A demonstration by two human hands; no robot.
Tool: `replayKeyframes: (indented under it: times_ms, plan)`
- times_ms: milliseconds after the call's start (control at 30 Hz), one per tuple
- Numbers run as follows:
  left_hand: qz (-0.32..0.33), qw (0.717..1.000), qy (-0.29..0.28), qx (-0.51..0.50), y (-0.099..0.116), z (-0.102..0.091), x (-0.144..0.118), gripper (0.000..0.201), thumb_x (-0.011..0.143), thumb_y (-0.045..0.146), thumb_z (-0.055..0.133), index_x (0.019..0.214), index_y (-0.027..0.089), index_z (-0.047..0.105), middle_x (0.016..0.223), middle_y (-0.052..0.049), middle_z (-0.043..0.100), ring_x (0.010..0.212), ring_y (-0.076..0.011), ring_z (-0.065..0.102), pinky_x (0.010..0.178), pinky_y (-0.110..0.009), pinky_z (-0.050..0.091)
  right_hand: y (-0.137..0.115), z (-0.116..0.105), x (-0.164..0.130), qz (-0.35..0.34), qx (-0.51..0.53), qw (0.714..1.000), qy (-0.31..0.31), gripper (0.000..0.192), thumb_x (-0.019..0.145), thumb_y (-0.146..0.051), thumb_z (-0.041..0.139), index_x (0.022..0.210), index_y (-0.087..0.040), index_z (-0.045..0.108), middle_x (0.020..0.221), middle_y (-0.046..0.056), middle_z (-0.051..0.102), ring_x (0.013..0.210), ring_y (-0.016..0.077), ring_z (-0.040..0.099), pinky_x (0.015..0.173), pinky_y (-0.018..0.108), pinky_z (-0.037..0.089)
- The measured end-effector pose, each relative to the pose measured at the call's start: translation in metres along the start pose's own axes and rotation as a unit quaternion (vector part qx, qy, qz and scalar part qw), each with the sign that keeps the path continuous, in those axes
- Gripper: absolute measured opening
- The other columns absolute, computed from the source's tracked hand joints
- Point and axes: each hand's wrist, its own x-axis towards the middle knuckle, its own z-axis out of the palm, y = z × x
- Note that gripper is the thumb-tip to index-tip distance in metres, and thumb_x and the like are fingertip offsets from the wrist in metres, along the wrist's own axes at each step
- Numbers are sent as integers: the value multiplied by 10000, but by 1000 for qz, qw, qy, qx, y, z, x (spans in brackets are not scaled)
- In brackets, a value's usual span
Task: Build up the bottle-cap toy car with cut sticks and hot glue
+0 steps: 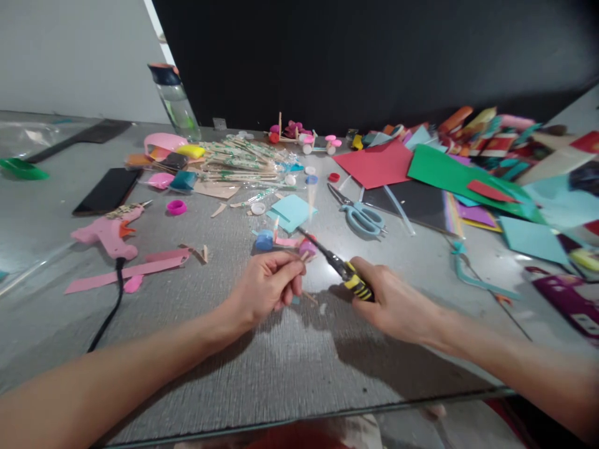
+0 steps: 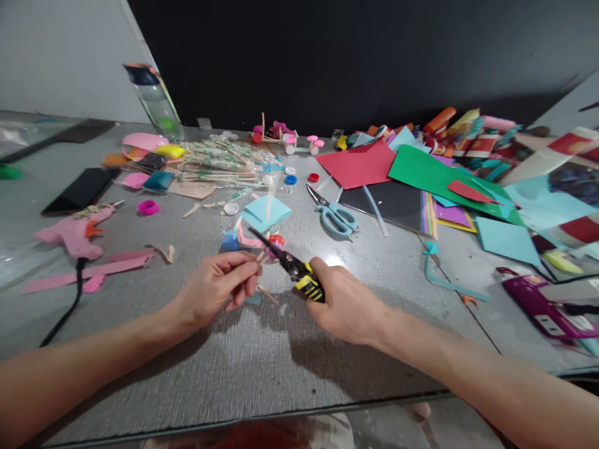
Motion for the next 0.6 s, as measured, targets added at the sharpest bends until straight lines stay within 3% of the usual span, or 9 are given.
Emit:
replayKeyframes:
  times_ms: [133, 367, 600]
  plan:
    - [6, 1000, 8, -4, 0, -3, 2, 208, 881, 302, 618, 742, 150, 644, 539, 31, 595, 361, -48, 461, 301, -135, 331, 12, 1, 4, 6, -15, 999, 46, 175, 786, -283, 476, 937, -225, 410, 722, 41, 591, 647, 221, 529, 595, 333, 320]
    - [57, 997, -14, 40, -6, -5, 1, 204, 922, 302, 607, 877, 132, 711, 713, -30, 689, 498, -81, 595, 350, -146, 409, 42, -7, 22, 123, -121, 980, 100, 405, 905, -521, 466, 1110, -173, 499, 863, 133, 673, 772, 315, 640, 639, 390, 410]
    - [70, 995, 4, 71, -13, -11, 2, 187, 921, 293, 628, 900, 140, 734, 768, -46, 713, 514, -70, 577, 377, -147, 407, 62, 0, 36, 88, -238, 957, 141, 507, 927, -599, 525, 1050, -113, 603, 1004, 206, 665, 965, 373, 653, 814, 490, 506]
